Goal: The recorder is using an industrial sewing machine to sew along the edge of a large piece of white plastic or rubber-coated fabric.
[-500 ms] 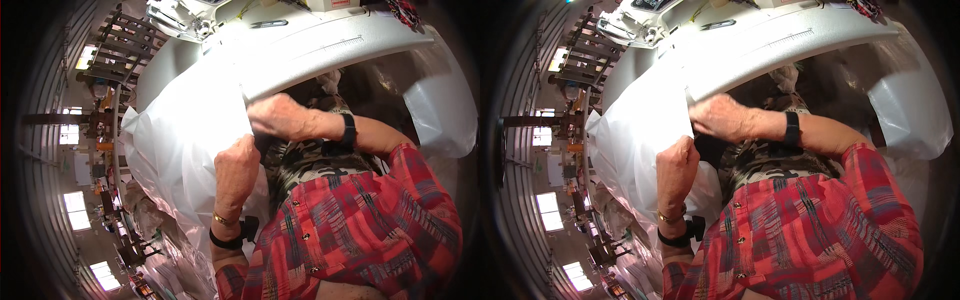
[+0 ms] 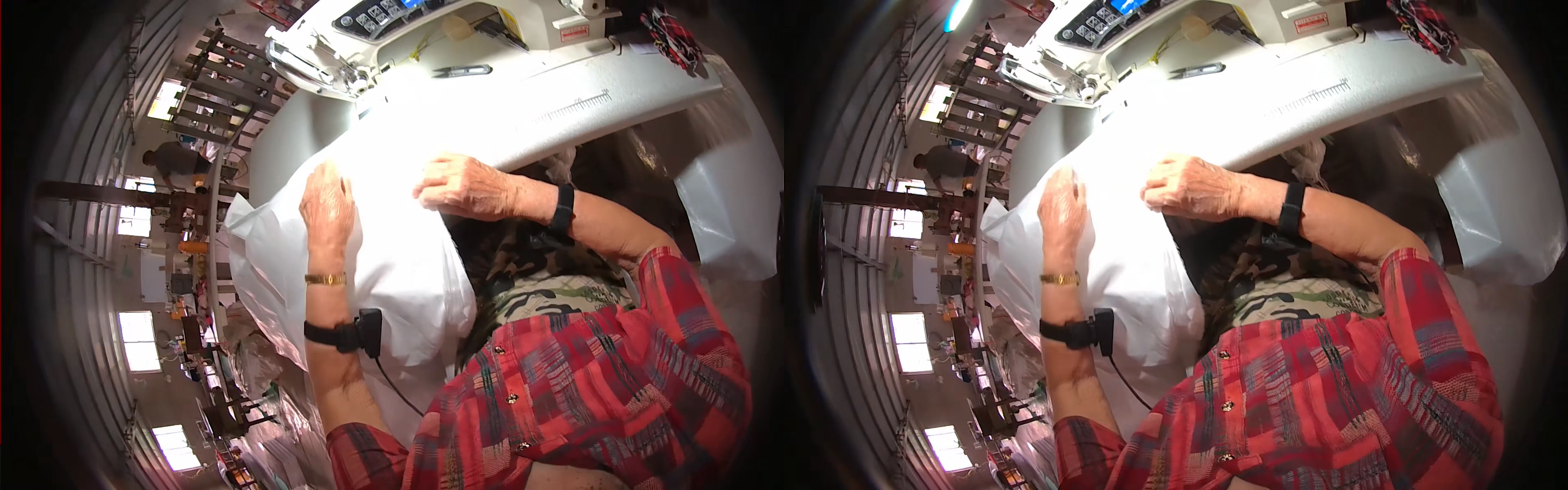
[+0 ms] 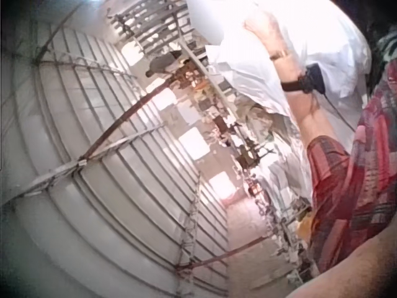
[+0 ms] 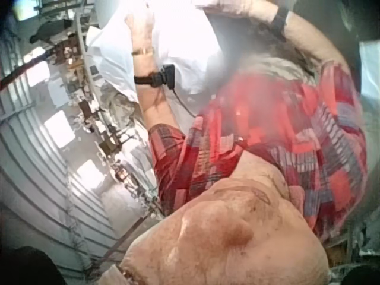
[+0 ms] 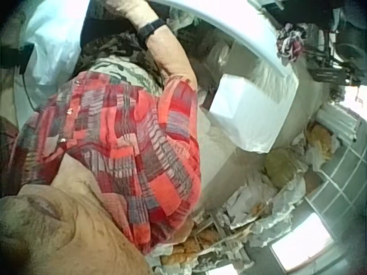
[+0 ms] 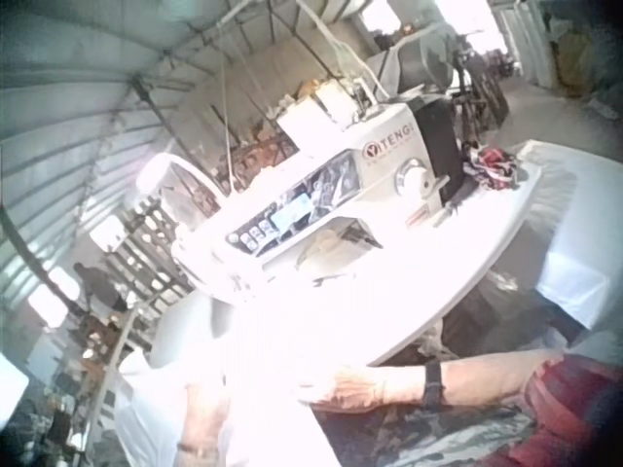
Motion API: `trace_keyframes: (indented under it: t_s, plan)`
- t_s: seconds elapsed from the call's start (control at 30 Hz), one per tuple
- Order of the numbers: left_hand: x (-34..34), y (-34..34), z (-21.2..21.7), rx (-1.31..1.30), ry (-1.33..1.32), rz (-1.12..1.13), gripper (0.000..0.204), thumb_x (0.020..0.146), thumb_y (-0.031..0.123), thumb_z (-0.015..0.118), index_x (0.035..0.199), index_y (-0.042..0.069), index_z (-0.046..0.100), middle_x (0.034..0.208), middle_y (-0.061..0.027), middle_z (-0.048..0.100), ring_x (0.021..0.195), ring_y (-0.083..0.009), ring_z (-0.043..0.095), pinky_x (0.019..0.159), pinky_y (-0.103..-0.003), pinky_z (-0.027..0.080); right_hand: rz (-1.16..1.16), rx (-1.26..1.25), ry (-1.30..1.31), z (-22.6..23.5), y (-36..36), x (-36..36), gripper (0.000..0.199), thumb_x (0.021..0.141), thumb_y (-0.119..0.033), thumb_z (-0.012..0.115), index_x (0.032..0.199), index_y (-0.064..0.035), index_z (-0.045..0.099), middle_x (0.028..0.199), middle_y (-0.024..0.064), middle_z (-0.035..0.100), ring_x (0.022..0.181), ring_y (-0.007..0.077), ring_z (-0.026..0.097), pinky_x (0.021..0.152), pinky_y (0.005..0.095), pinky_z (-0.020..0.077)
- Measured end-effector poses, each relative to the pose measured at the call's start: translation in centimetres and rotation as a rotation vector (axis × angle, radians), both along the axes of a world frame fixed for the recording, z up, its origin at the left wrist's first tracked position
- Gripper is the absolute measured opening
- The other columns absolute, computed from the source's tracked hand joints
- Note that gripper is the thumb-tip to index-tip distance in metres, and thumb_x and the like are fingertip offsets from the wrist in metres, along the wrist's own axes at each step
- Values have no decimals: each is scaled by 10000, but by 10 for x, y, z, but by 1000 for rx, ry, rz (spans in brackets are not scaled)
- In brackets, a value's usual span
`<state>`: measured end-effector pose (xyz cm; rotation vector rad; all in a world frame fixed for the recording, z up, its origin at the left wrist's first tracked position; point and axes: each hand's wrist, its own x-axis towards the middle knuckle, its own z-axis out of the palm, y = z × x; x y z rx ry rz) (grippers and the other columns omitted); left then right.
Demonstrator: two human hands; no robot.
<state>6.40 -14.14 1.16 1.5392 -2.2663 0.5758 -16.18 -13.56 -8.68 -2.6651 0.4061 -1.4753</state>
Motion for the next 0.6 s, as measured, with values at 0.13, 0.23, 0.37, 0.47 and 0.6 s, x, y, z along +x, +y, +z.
trace_keyframes:
  t_s: [0.13,0.23,0.37,0.47,0.6]
  plan:
    - [15,-37,-12,436,158,216,132,816,138,609,815,7,607,794,-163,656,796,-339,631,757,-431,495,47,69,19,-1,-3,-5,103,850,-174,583,821,-78,560,906,35,618,880,227,588,856,366,460]
    - [24,-46,-6,352,-58,197,112,764,125,613,804,24,641,777,-163,664,784,-327,639,723,-403,480,70,108,25,9,4,-5,85,835,-153,596,825,-74,565,883,41,615,876,231,586,854,366,459]
    - [28,-70,1,155,-296,261,55,790,91,595,749,63,617,752,-122,669,795,-314,646,737,-467,424,68,95,1,14,2,-2,83,804,-134,622,829,-63,586,812,54,601,820,234,579,805,356,465]
    - [19,-70,3,103,-372,118,84,786,77,578,773,76,661,771,-137,679,777,-292,669,749,-428,419,89,93,-15,15,8,1,89,812,-135,617,821,-50,592,798,57,605,791,231,577,778,348,474]
    - [-19,-72,-11,-167,-246,-42,51,750,39,585,788,46,619,812,-123,589,805,-290,612,691,-437,505,113,158,106,16,8,-1,70,807,-109,626,805,-84,561,958,29,666,886,242,596,836,359,469]
